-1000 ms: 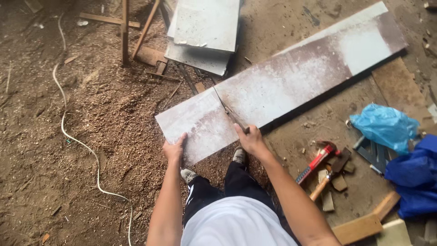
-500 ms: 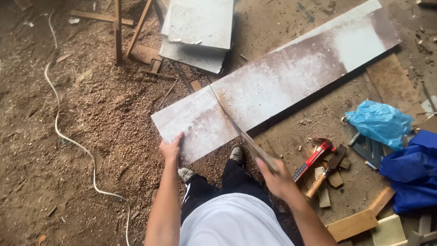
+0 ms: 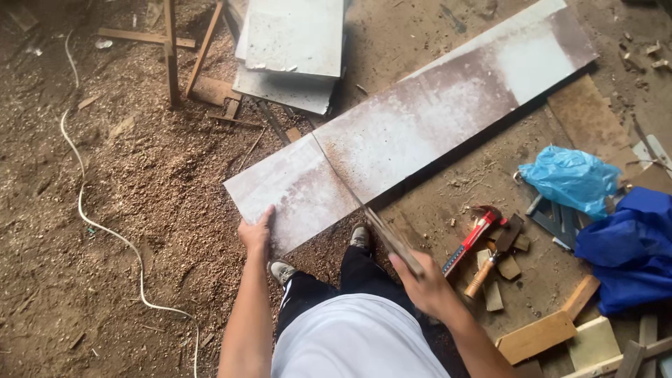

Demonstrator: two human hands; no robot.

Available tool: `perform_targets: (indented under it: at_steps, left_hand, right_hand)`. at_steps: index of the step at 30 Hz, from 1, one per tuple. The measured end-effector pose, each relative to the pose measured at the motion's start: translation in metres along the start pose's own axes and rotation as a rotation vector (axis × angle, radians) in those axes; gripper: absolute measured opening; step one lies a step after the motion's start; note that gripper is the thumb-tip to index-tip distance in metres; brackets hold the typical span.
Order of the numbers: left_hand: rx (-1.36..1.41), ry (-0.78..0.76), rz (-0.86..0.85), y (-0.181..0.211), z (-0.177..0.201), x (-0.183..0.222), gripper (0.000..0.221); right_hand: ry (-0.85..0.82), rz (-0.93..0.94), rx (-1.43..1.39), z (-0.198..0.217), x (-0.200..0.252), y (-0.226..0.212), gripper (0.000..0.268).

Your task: The person uses a hand saw to cut a long plank of wood resting on a wooden support. The person holds the plank steady with one hand while sawing with the other, creating sawdust as the cut progresses.

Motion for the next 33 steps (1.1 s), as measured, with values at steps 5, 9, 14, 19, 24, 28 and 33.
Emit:
perform_targets:
  at_steps: [5, 9, 14, 19, 24, 28, 33]
  left_hand:
    - [0.035, -0.018, -0.021, -0.008, -0.003, -0.006, 0.059]
    - [-0.038, -0.006, -0.071, -0.009, -0.001, -0.007, 0.06]
    - [-0.038, -0.02, -0.007, -0.012, 0.002, -0.004, 0.058]
    - [-0.065, -0.016, 0.013, -0.007, -0.001, -0.006, 0.064]
    - [-0.062, -0.014, -0.051, 0.0, 0.0, -0.005, 0.064]
    - [-0.073, -0.016, 0.029, -0.007, 0.0, -0.001, 0.059]
    - [-0.037, -0.009, 0.036, -0.009, -0.002, -0.002, 0.059]
  right_hand:
    - [0.106, 0.067, -0.004, 0.024, 0.055, 0.014, 0.037]
    - [0.097, 0.189, -0.111, 0.009, 0.015, -0.014, 0.035]
    - [0.045, 0.029, -0.008, -0.031, -0.075, -0.038, 0.04]
    - [0.104, 0.106, 0.04, -0.035, -0.096, -0.056, 0.044]
    - [-0.014, -0.066, 0.085, -0.021, -0.031, -0.01, 0.039]
    - [0.082, -0.011, -0.051, 0.013, 0.023, 0.014, 0.039]
    - [0.092, 0.12, -0.077, 0.0, -0.006, -0.009, 0.039]
Point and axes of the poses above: each hand's wrist, its own x-axis away from the middle knuckle, its own z-axis out of the back of the hand, y = z × x, the point moved 9 cm from there along -x, towards the middle knuckle, and after that the axes turned 14 degrees about -z, right-handed, at the moved point
